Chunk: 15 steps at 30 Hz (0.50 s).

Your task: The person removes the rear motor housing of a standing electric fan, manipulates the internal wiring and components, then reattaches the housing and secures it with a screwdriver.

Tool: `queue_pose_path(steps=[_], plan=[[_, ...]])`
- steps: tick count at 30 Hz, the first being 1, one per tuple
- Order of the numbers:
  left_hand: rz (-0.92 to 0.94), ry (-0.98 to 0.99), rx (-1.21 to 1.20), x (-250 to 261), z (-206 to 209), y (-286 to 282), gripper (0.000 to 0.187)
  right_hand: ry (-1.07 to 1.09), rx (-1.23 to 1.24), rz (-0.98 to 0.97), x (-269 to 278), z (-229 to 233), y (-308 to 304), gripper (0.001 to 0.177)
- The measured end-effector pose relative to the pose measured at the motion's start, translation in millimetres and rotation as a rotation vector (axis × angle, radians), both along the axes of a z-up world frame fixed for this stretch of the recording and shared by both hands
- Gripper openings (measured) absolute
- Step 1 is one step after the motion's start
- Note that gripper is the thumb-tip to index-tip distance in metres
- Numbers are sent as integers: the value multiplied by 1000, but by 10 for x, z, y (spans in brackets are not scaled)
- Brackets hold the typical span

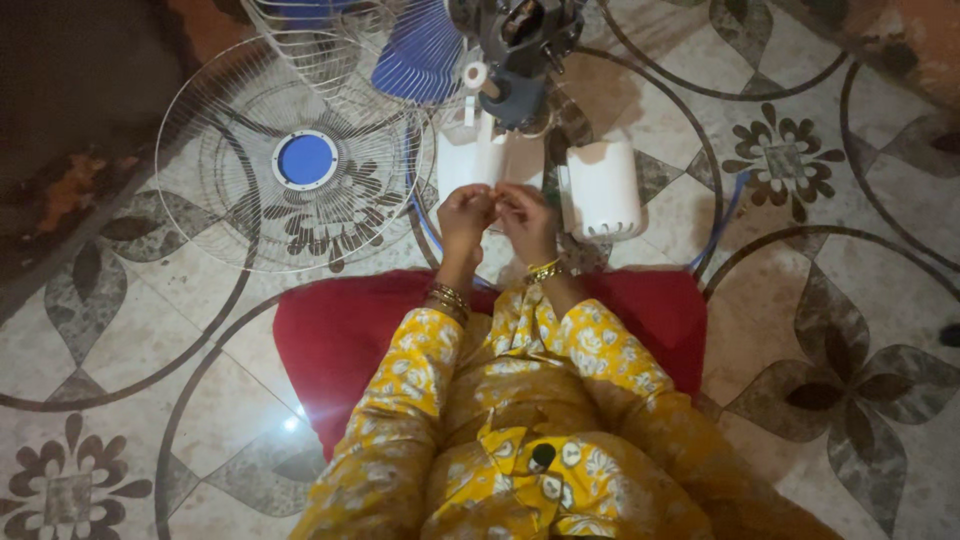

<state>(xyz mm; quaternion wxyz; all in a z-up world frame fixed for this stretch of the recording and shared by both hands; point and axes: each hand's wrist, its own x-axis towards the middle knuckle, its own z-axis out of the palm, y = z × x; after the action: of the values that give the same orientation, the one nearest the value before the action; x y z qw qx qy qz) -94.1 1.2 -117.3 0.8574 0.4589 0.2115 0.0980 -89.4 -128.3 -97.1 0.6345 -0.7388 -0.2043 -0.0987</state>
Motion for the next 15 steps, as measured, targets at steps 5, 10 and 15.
queue_pose_path(steps=[5,10,15], plan=[[38,-107,-158,27,634,-106,13,182,346,10,213,328,31,16],[41,-121,-140,280,922,-103,19,229,516,-126,283,578,92,12],[-43,-96,-184,583,832,-101,21,169,441,-268,413,654,224,11]])
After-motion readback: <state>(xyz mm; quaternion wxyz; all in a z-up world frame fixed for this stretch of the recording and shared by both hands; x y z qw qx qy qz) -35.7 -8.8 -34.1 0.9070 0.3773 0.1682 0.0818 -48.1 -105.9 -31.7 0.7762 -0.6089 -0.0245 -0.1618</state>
